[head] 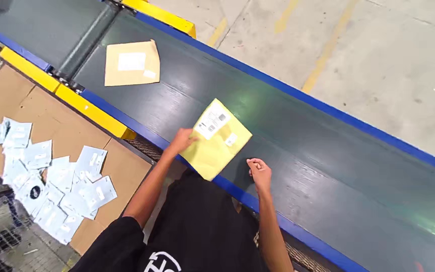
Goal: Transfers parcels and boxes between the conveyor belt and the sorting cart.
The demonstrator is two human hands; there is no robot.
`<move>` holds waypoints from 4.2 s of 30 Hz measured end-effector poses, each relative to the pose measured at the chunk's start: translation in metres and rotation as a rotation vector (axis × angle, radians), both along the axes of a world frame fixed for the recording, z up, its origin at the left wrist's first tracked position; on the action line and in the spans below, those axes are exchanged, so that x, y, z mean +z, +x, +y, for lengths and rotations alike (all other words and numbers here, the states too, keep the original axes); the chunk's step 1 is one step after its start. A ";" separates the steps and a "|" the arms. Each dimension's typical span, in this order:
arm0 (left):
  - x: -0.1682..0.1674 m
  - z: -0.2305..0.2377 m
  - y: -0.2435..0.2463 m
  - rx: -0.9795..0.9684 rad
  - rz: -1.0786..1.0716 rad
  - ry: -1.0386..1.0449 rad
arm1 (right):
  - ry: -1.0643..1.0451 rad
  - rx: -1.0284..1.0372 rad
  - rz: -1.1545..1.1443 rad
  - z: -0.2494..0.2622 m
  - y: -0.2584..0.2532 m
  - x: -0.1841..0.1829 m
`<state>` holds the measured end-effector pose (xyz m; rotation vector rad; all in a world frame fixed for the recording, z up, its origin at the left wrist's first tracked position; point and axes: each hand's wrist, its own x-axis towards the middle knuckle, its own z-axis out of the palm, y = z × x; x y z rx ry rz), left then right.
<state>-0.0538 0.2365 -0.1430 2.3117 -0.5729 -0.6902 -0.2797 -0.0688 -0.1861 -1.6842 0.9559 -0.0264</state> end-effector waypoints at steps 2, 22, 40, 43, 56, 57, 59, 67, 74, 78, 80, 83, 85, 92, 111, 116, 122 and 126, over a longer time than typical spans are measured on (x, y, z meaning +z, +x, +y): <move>0.028 0.038 0.060 0.060 -0.084 0.132 | -0.058 0.058 0.003 0.025 0.025 -0.002; -0.001 -0.002 0.317 -0.024 -0.182 0.560 | -0.331 -0.506 0.093 0.014 -0.142 -0.003; 0.057 -0.228 -0.082 -0.776 0.665 -0.337 | 0.370 -0.598 -0.598 0.049 -0.169 0.061; 0.057 -0.270 -0.164 -0.848 0.746 -0.434 | 0.292 -0.948 -0.621 0.047 -0.224 0.055; 0.069 -0.383 -0.441 -1.213 0.702 -0.071 | 0.024 -1.533 -0.653 0.042 -0.528 0.079; 0.062 -0.382 -0.453 -1.239 0.715 -0.054 | -0.051 -1.610 -0.572 0.029 -0.570 0.077; 0.048 -0.376 -0.469 -1.261 0.716 -0.021 | -0.180 -1.788 -0.451 -0.009 -0.668 0.082; 0.036 -0.356 -0.453 -1.017 0.731 0.065 | -0.272 -1.987 -1.041 -0.141 -0.926 0.147; 0.021 -0.317 -0.412 -0.766 0.734 0.044 | -0.016 -1.466 -0.730 -0.129 -0.720 0.092; 0.016 -0.295 -0.381 -0.706 0.742 0.024 | 0.203 -1.497 -0.754 -0.094 -0.590 0.045; 0.021 -0.280 -0.364 -0.680 0.736 -0.001 | 0.323 -1.542 -0.802 -0.072 -0.532 0.029; 0.032 -0.256 -0.324 -0.549 0.692 -0.032 | 0.473 -1.554 -0.815 -0.044 -0.452 0.018; 0.028 -0.237 -0.288 -0.420 0.574 -0.085 | 0.467 -1.458 -0.731 -0.031 -0.415 0.015; 0.048 -0.144 -0.140 0.085 0.233 -0.326 | 0.243 -1.081 -0.443 -0.022 -0.342 0.016; 0.053 0.220 0.190 0.673 -0.116 0.127 | 0.138 0.258 -0.132 0.083 0.018 0.013; 0.028 0.191 0.180 0.446 0.128 -0.110 | 0.104 0.412 -0.187 0.091 0.103 0.026; 0.025 0.118 0.133 0.118 0.117 -0.077 | 0.081 0.043 -0.376 0.090 0.122 0.009; 0.021 0.049 0.068 0.009 0.117 -0.148 | 0.082 -0.163 -0.473 0.057 0.041 0.030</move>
